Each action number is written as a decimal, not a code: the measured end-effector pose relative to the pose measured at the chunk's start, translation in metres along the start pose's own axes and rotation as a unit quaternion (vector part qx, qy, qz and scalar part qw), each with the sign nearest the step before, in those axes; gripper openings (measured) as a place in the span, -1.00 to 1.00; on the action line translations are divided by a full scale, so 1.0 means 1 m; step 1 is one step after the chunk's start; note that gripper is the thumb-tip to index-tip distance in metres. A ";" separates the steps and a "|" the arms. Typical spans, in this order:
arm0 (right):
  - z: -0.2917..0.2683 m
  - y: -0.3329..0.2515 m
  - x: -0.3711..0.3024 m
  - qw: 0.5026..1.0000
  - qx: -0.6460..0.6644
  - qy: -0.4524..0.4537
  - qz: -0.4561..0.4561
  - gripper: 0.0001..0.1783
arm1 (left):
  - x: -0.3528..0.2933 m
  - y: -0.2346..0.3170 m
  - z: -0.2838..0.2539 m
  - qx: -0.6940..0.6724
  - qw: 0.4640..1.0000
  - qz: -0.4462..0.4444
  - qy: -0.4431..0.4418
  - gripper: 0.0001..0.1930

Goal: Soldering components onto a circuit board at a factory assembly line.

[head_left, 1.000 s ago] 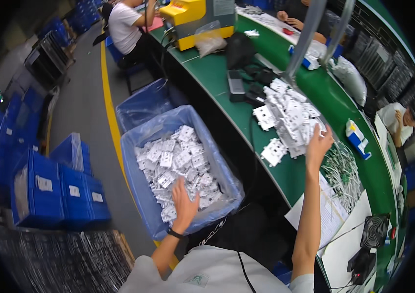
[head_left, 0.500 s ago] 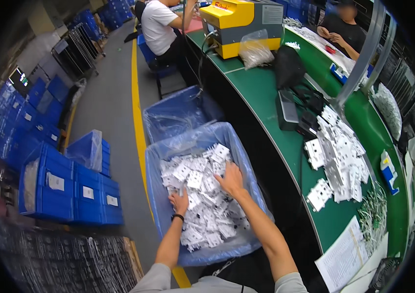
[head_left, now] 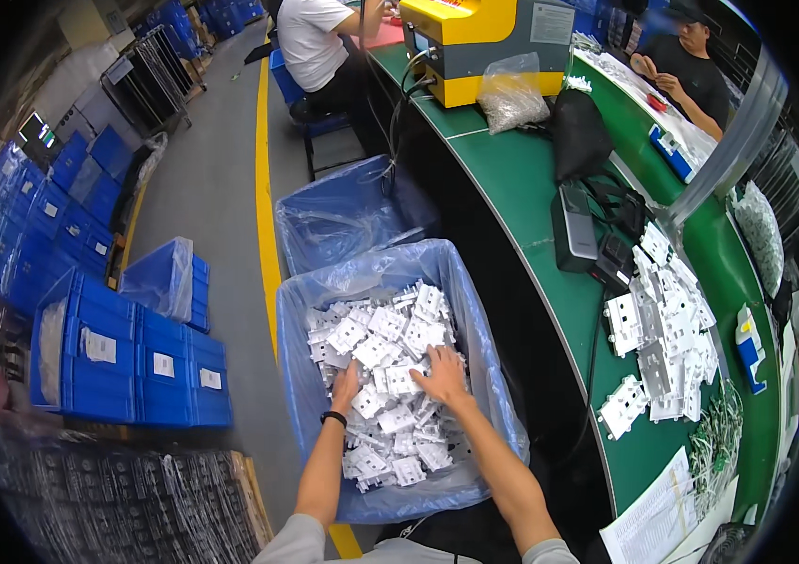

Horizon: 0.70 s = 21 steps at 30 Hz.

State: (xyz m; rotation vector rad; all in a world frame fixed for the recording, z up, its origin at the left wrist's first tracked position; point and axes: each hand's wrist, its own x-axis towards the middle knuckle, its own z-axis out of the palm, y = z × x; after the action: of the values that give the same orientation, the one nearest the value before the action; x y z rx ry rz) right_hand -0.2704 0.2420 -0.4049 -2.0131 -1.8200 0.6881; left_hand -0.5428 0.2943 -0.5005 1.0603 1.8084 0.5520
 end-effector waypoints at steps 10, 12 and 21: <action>0.005 0.018 0.013 0.976 0.185 0.044 0.106 0.28 | 0.031 -0.028 0.011 -0.050 0.998 0.025 0.020 -0.15; 0.005 0.024 0.010 0.945 0.292 0.029 0.144 0.28 | 0.030 -0.035 0.014 0.014 0.998 0.024 0.047 -0.07; 0.044 0.035 -0.018 0.910 0.329 -0.011 0.253 -0.20 | -0.002 -0.005 -0.012 0.048 0.996 0.015 -0.071 -0.15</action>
State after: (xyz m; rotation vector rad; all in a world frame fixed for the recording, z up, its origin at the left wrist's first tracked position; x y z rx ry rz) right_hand -0.2671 0.2168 -0.4583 -1.9665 -0.8550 1.2666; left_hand -0.5549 0.2913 -0.4980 1.1636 1.7110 0.3996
